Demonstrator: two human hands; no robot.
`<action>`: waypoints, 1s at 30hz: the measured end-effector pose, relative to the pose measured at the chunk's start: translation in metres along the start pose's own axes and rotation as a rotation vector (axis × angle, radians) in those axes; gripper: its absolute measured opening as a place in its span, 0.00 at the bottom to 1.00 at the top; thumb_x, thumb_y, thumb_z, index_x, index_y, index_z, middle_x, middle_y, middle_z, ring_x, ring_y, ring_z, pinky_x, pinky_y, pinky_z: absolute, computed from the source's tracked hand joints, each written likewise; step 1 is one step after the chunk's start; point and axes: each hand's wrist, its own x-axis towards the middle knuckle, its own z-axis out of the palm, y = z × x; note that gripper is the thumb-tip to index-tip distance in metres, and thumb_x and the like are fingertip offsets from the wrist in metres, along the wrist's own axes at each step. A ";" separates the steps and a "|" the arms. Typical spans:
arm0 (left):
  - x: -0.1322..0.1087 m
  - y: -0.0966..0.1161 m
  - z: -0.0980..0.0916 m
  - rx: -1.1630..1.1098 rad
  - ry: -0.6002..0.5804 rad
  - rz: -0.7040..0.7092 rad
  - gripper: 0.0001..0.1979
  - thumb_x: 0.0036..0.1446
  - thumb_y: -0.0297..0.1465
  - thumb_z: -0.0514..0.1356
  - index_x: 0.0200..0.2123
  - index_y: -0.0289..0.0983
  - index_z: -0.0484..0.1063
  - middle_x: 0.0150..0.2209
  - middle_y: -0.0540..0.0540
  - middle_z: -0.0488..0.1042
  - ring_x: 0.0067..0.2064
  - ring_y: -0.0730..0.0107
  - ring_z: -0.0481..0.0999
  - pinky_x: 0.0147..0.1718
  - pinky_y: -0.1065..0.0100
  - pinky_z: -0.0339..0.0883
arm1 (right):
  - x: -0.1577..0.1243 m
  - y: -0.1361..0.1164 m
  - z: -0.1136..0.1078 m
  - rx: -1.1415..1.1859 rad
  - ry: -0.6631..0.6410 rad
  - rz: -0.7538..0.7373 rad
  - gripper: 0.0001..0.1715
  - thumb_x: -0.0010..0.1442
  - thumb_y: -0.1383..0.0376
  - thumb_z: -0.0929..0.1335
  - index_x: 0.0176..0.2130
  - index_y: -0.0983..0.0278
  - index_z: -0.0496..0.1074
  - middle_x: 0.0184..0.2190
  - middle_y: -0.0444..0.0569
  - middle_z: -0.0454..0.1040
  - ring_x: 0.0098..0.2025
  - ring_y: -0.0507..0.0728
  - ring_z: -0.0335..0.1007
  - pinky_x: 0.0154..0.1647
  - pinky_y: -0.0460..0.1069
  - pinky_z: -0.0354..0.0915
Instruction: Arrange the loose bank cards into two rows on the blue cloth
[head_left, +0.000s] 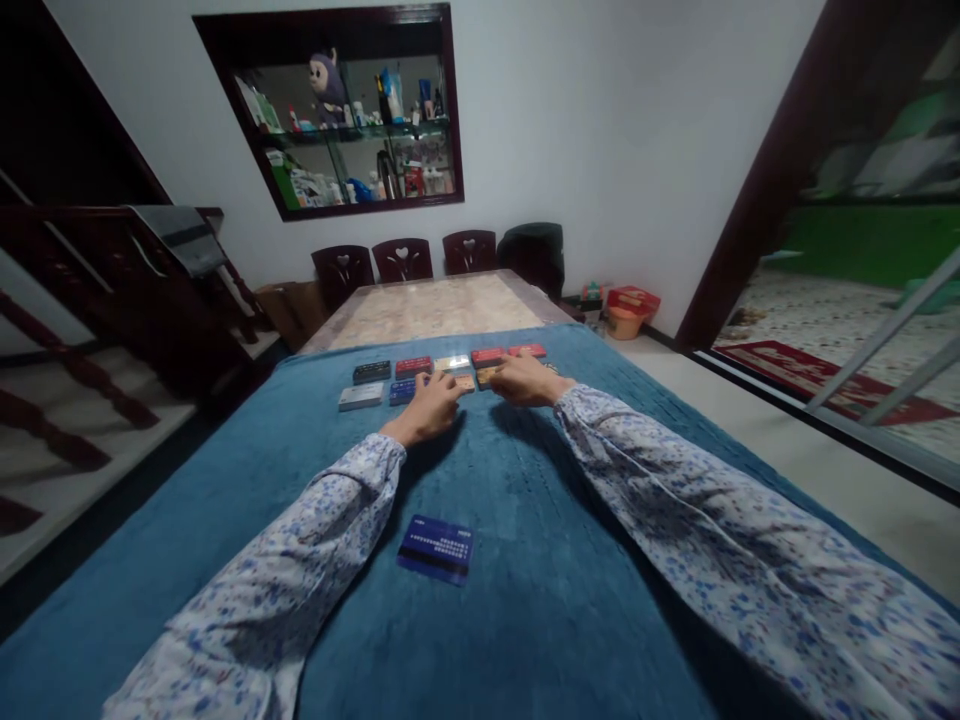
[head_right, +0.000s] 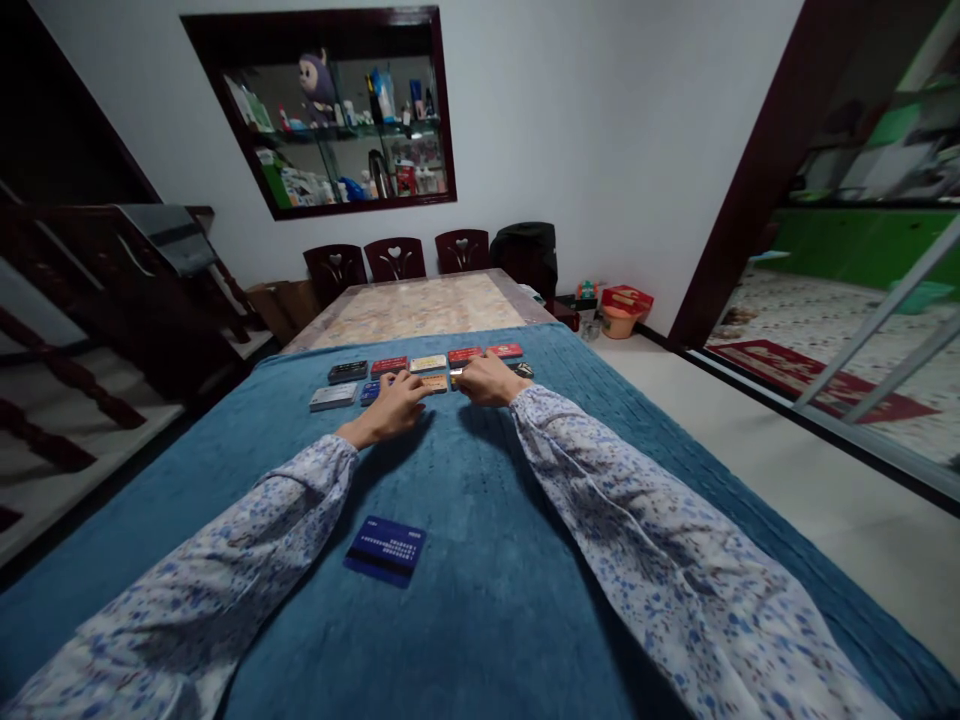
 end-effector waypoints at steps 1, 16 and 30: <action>-0.004 0.001 0.000 -0.002 0.004 -0.001 0.20 0.60 0.24 0.55 0.53 0.42 0.73 0.53 0.38 0.71 0.57 0.50 0.64 0.54 0.48 0.53 | -0.001 -0.004 0.001 0.006 0.009 -0.008 0.16 0.65 0.68 0.62 0.42 0.62 0.79 0.43 0.56 0.80 0.49 0.62 0.69 0.45 0.53 0.52; -0.068 0.009 0.006 -0.008 0.035 0.019 0.20 0.60 0.22 0.51 0.51 0.38 0.76 0.46 0.37 0.74 0.51 0.53 0.67 0.55 0.45 0.53 | -0.028 -0.066 0.009 0.068 0.036 -0.093 0.15 0.61 0.68 0.65 0.43 0.63 0.79 0.41 0.55 0.81 0.46 0.61 0.69 0.41 0.54 0.50; -0.127 0.018 0.004 -0.069 0.055 0.058 0.18 0.63 0.22 0.50 0.47 0.40 0.76 0.44 0.41 0.76 0.49 0.58 0.68 0.56 0.47 0.50 | -0.049 -0.110 0.006 0.143 0.067 -0.227 0.13 0.61 0.66 0.65 0.44 0.63 0.77 0.40 0.54 0.80 0.44 0.60 0.66 0.39 0.53 0.47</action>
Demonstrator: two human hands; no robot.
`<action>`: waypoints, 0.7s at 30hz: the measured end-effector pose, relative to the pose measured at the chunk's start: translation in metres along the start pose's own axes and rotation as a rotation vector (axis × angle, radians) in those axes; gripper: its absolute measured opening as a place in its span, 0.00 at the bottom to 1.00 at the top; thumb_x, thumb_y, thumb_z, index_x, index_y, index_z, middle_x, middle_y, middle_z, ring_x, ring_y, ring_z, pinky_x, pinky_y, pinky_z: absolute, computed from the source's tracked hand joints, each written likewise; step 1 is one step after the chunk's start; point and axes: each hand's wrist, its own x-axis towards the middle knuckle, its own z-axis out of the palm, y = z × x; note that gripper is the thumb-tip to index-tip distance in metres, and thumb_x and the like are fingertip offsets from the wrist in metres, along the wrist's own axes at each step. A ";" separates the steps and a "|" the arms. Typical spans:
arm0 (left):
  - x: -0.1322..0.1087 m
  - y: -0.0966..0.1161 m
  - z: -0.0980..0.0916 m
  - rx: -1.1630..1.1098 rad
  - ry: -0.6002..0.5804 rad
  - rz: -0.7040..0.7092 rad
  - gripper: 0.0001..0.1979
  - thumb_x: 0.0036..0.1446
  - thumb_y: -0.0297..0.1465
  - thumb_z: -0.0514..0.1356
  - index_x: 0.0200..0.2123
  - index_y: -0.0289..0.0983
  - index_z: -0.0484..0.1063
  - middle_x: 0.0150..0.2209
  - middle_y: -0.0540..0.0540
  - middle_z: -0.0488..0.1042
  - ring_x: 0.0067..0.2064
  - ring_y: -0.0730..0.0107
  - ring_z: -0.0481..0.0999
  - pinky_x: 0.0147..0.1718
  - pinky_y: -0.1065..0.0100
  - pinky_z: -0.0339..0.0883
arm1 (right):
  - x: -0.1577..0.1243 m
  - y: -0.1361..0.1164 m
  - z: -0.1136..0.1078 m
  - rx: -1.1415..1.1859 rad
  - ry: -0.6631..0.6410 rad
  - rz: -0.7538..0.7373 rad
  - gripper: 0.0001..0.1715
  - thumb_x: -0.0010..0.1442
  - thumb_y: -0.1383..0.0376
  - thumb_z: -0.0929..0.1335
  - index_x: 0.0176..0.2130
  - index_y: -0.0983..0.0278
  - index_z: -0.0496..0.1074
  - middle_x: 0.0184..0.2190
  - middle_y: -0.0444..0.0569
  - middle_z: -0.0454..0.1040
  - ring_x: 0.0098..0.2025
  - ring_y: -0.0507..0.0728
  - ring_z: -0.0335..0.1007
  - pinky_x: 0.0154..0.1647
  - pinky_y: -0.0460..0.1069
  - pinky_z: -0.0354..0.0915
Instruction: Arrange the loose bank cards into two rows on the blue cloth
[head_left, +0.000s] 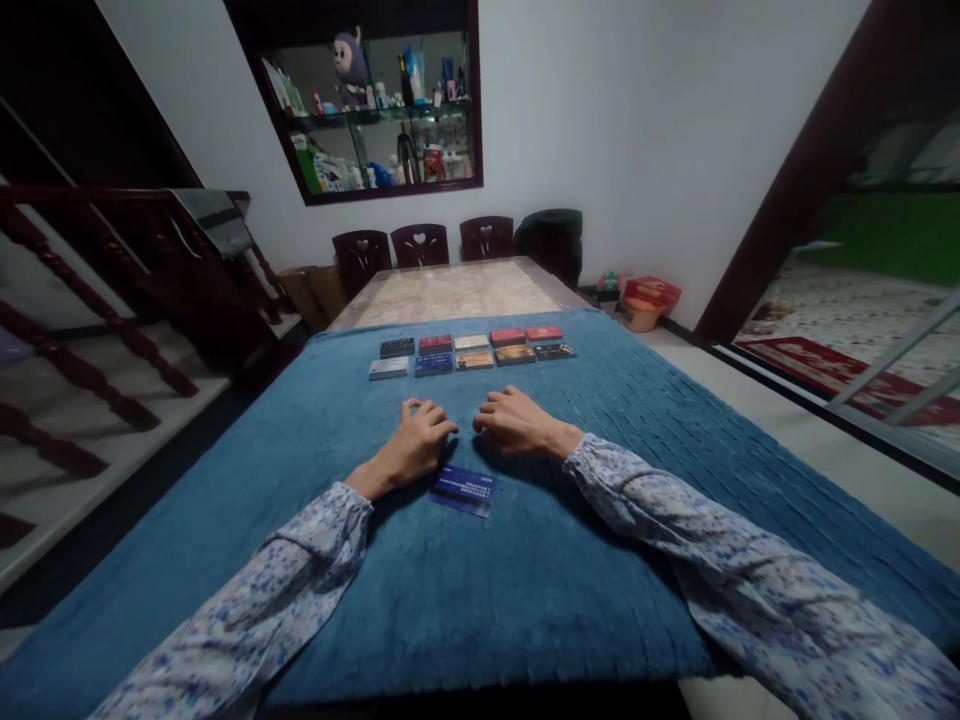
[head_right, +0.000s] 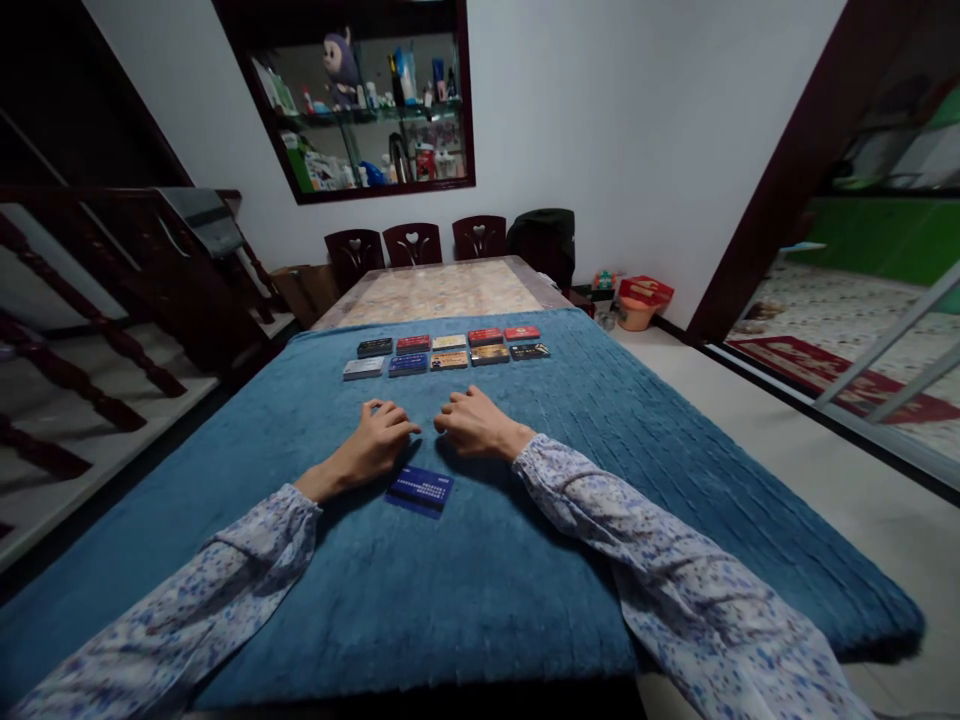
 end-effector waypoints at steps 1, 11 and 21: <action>-0.004 0.001 -0.001 -0.011 0.002 0.003 0.17 0.63 0.23 0.50 0.47 0.40 0.76 0.44 0.41 0.76 0.49 0.58 0.69 0.57 0.48 0.50 | 0.000 -0.004 -0.001 0.007 -0.001 -0.016 0.13 0.61 0.65 0.65 0.43 0.63 0.77 0.40 0.53 0.79 0.44 0.60 0.66 0.39 0.53 0.47; -0.034 0.007 -0.007 -0.203 0.079 0.097 0.13 0.65 0.27 0.51 0.43 0.38 0.76 0.42 0.43 0.77 0.46 0.62 0.71 0.55 0.52 0.52 | -0.007 -0.026 -0.006 0.037 0.018 -0.096 0.12 0.61 0.65 0.67 0.44 0.62 0.76 0.40 0.53 0.79 0.43 0.59 0.66 0.39 0.52 0.48; -0.046 0.017 -0.025 -0.380 -0.066 0.201 0.21 0.56 0.38 0.63 0.52 0.40 0.73 0.50 0.41 0.73 0.54 0.54 0.67 0.58 0.51 0.56 | -0.017 -0.039 -0.015 0.075 -0.102 -0.137 0.28 0.62 0.46 0.67 0.48 0.66 0.74 0.40 0.56 0.78 0.43 0.62 0.70 0.40 0.53 0.56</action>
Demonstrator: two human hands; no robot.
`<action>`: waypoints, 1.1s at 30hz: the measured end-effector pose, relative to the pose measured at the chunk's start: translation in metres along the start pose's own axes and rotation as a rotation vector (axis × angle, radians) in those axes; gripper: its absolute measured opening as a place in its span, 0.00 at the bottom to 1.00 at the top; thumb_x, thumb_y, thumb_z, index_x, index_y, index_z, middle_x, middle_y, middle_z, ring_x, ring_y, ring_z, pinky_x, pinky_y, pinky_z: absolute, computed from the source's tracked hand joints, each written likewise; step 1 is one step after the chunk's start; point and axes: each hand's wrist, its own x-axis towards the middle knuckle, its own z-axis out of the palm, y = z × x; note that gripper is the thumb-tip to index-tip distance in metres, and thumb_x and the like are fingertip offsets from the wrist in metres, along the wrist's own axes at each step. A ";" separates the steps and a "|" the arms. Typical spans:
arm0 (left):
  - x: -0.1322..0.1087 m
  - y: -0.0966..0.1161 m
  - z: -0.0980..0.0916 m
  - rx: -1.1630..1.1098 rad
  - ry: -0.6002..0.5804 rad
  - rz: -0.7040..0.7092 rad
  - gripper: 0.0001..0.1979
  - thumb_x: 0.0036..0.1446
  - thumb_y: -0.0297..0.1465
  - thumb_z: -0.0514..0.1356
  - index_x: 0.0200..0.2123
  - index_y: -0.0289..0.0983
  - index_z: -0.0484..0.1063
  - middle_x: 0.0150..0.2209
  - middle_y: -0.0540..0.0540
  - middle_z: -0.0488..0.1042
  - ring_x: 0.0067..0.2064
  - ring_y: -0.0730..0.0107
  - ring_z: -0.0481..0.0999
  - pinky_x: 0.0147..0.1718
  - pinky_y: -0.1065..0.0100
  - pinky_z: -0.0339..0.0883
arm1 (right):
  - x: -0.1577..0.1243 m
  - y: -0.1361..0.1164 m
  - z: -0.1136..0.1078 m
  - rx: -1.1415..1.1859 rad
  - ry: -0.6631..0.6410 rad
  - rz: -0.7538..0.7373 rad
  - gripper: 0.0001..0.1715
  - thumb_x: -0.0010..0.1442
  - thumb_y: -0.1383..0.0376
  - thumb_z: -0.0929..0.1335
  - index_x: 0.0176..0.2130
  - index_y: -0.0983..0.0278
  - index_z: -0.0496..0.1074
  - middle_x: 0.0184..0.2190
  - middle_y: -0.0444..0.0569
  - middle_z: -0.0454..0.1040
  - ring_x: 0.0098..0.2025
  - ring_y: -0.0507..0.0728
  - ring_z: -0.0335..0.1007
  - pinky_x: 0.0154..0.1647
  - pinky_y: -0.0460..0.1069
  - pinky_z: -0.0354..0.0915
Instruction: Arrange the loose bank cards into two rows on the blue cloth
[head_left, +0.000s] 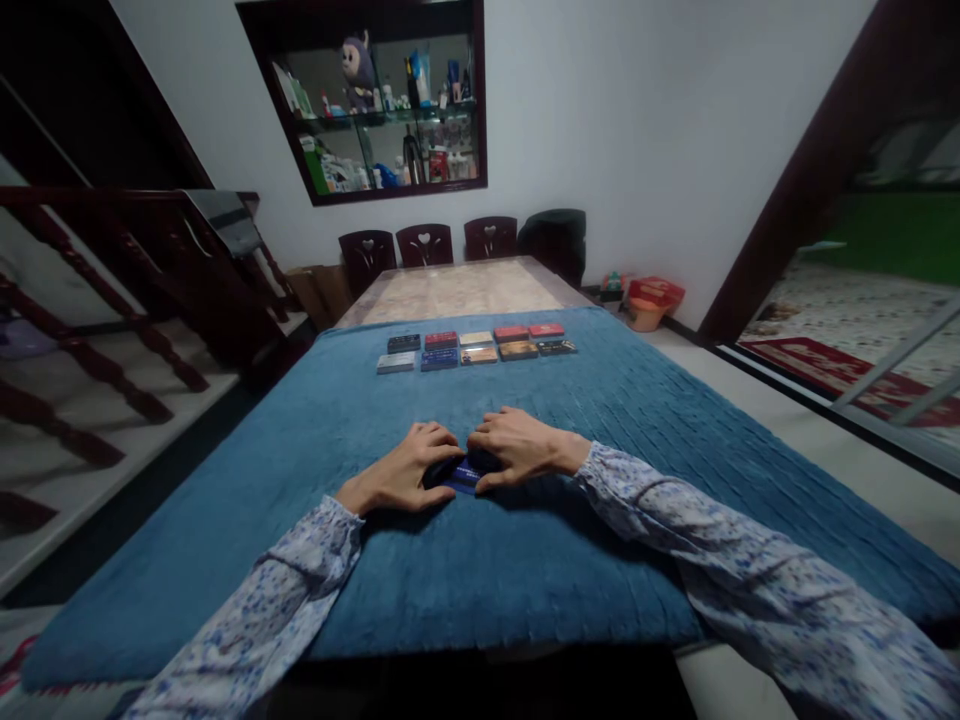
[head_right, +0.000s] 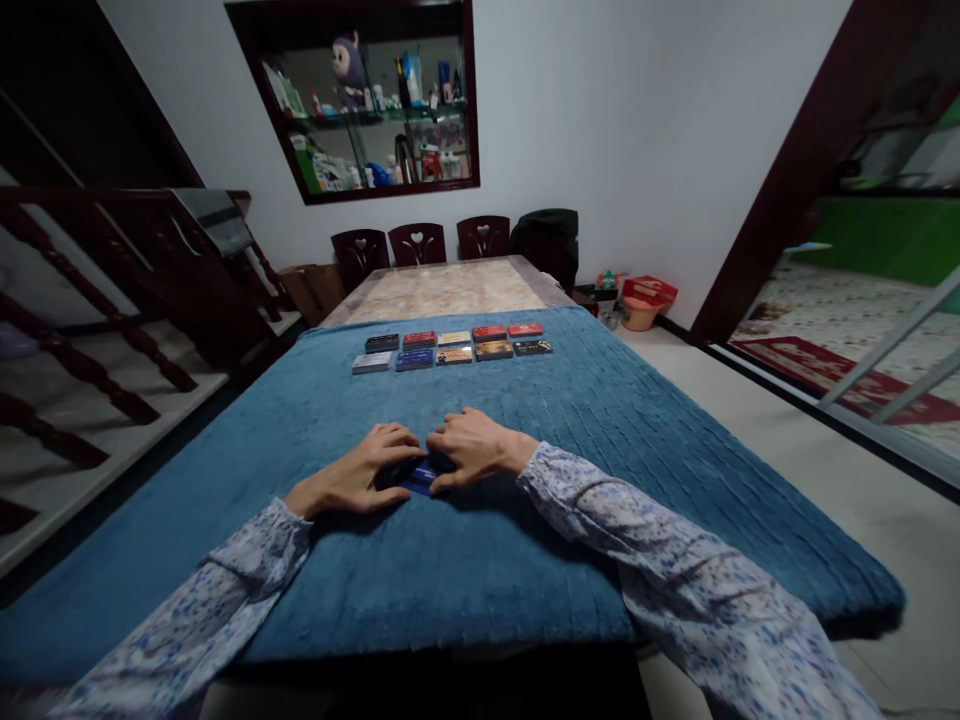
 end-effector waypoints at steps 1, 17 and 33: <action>0.000 0.000 0.000 0.003 -0.004 -0.008 0.21 0.56 0.38 0.63 0.53 0.40 0.73 0.50 0.41 0.73 0.54 0.54 0.67 0.58 0.50 0.56 | 0.000 -0.001 0.000 0.005 -0.012 -0.002 0.30 0.61 0.44 0.67 0.48 0.66 0.74 0.41 0.56 0.78 0.43 0.62 0.70 0.40 0.53 0.56; 0.000 -0.023 0.008 0.118 0.056 -0.134 0.17 0.61 0.39 0.62 0.51 0.39 0.73 0.48 0.42 0.72 0.50 0.57 0.69 0.52 0.53 0.61 | 0.003 0.012 0.009 -0.032 0.036 0.058 0.26 0.59 0.53 0.69 0.52 0.64 0.73 0.45 0.57 0.74 0.48 0.63 0.67 0.43 0.54 0.57; 0.007 -0.042 0.020 0.061 0.246 -0.163 0.14 0.68 0.37 0.54 0.43 0.39 0.79 0.42 0.43 0.79 0.47 0.61 0.73 0.49 0.57 0.63 | 0.012 0.042 0.041 -0.029 0.353 0.041 0.20 0.70 0.58 0.62 0.40 0.63 0.80 0.35 0.53 0.80 0.41 0.57 0.64 0.43 0.53 0.51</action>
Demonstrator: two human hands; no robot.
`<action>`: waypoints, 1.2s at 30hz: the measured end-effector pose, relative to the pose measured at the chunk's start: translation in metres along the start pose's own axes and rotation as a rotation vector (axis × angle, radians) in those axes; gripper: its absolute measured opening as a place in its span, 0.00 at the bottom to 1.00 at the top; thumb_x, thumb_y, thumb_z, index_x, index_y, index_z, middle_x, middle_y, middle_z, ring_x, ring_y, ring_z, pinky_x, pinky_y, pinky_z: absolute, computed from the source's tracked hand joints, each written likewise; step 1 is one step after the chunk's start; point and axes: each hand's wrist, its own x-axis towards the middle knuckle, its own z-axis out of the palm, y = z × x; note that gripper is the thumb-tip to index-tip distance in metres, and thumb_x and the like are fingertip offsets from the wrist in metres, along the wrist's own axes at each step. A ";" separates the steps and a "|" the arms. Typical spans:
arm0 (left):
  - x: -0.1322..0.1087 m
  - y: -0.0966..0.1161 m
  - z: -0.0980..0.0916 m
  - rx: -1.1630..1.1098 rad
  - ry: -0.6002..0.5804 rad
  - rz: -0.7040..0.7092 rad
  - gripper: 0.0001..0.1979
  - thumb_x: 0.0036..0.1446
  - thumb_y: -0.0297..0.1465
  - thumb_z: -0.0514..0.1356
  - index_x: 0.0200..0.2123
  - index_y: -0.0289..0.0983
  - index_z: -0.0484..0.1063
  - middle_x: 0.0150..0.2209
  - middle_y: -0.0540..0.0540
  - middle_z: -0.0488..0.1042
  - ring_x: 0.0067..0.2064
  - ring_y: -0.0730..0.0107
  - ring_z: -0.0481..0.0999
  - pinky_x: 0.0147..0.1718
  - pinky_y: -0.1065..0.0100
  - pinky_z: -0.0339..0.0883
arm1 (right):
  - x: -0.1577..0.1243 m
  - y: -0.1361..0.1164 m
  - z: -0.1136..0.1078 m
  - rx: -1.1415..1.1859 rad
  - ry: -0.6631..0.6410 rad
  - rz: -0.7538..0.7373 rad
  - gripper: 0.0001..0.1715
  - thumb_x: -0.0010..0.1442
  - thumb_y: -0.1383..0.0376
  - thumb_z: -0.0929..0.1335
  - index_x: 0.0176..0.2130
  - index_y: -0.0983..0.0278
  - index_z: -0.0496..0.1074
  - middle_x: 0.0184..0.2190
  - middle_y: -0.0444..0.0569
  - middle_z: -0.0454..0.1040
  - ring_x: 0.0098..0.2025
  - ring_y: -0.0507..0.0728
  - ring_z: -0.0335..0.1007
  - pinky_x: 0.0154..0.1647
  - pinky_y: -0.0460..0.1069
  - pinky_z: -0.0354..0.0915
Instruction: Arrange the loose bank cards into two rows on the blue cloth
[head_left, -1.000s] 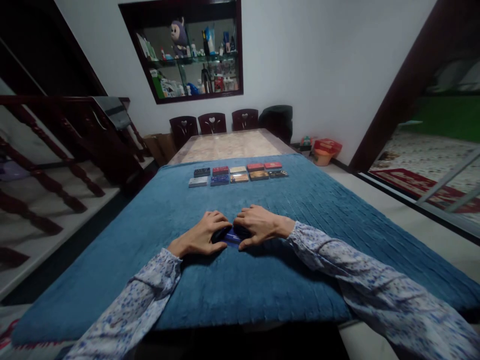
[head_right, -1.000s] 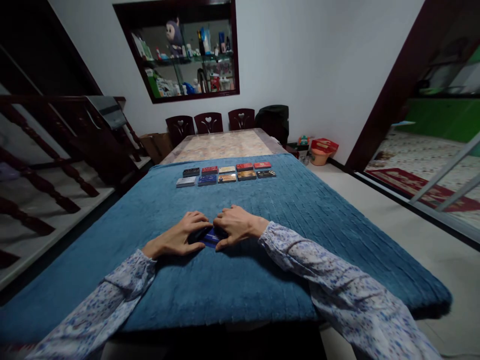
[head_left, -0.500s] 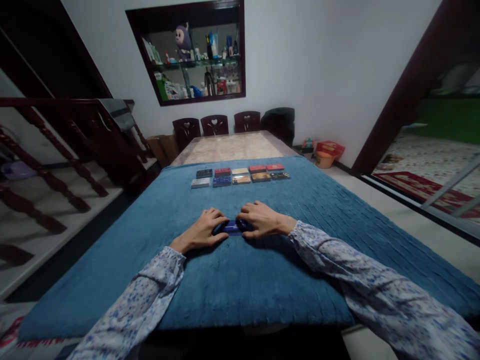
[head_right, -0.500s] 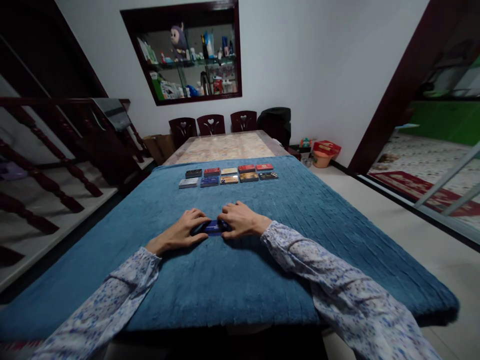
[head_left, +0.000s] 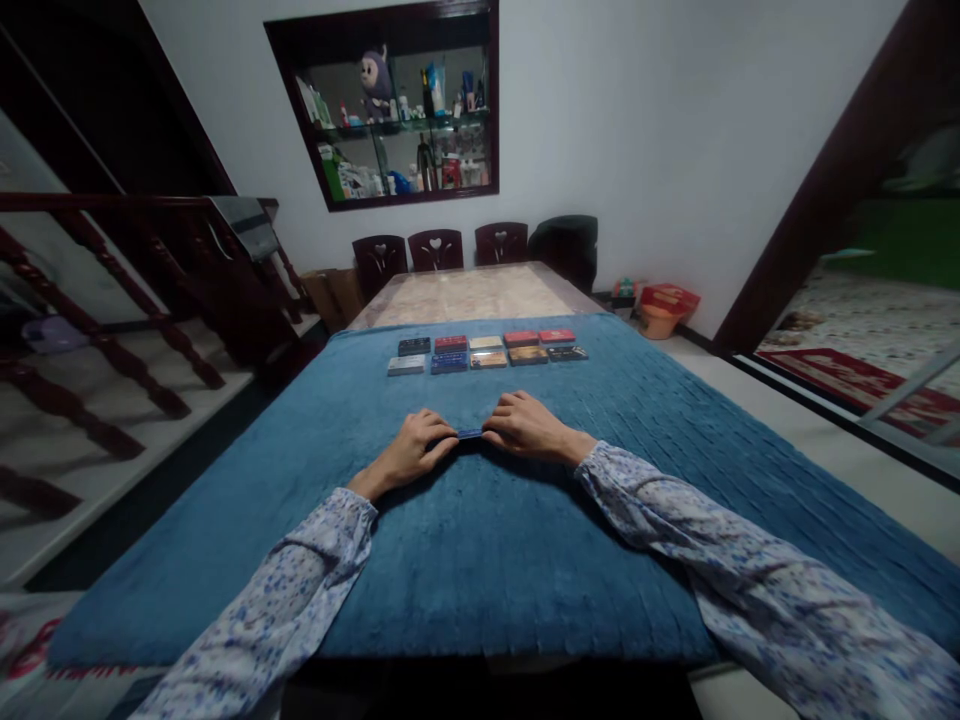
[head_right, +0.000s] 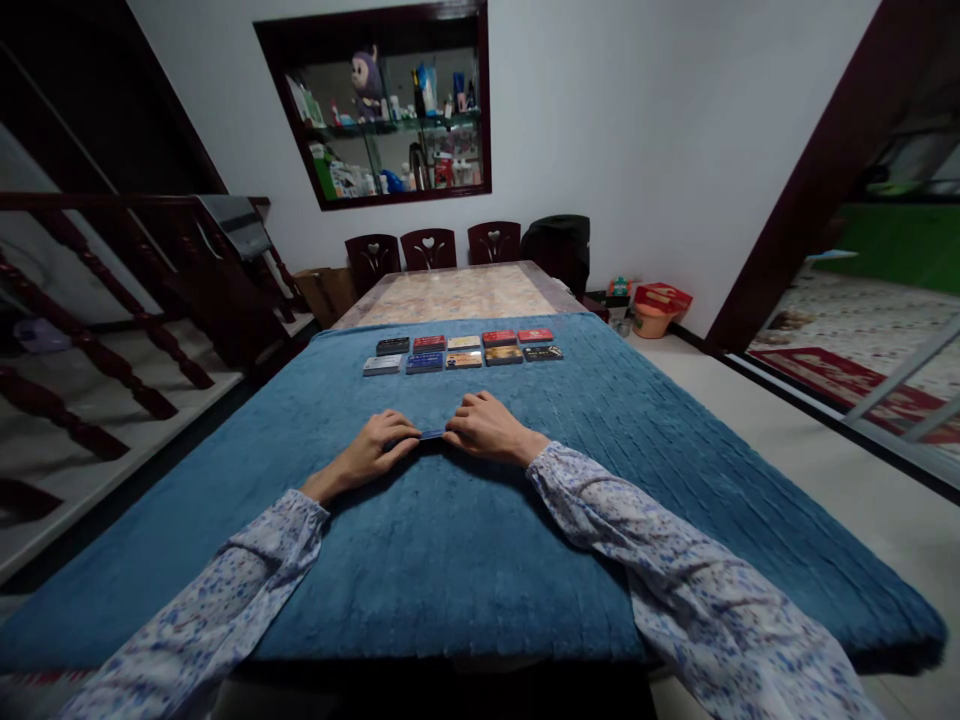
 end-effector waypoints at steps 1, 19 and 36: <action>0.001 -0.001 0.001 -0.017 0.027 -0.006 0.14 0.68 0.36 0.54 0.42 0.39 0.79 0.41 0.44 0.79 0.45 0.62 0.73 0.48 0.58 0.64 | 0.001 0.001 0.002 0.007 0.026 0.008 0.20 0.71 0.58 0.62 0.40 0.63 0.80 0.34 0.52 0.80 0.40 0.57 0.64 0.42 0.53 0.51; 0.016 -0.012 0.012 -0.029 0.246 -0.098 0.13 0.61 0.24 0.56 0.47 0.37 0.76 0.39 0.44 0.77 0.43 0.63 0.74 0.46 0.59 0.71 | 0.019 -0.001 0.003 -0.078 0.020 0.214 0.20 0.70 0.65 0.59 0.52 0.64 0.76 0.40 0.57 0.77 0.45 0.62 0.62 0.41 0.54 0.53; 0.013 -0.011 0.025 0.083 0.144 -0.228 0.22 0.61 0.26 0.57 0.60 0.37 0.67 0.47 0.40 0.77 0.45 0.58 0.74 0.48 0.55 0.69 | 0.013 -0.014 0.007 -0.073 -0.078 0.348 0.27 0.66 0.63 0.65 0.63 0.64 0.64 0.49 0.59 0.74 0.51 0.64 0.65 0.47 0.54 0.56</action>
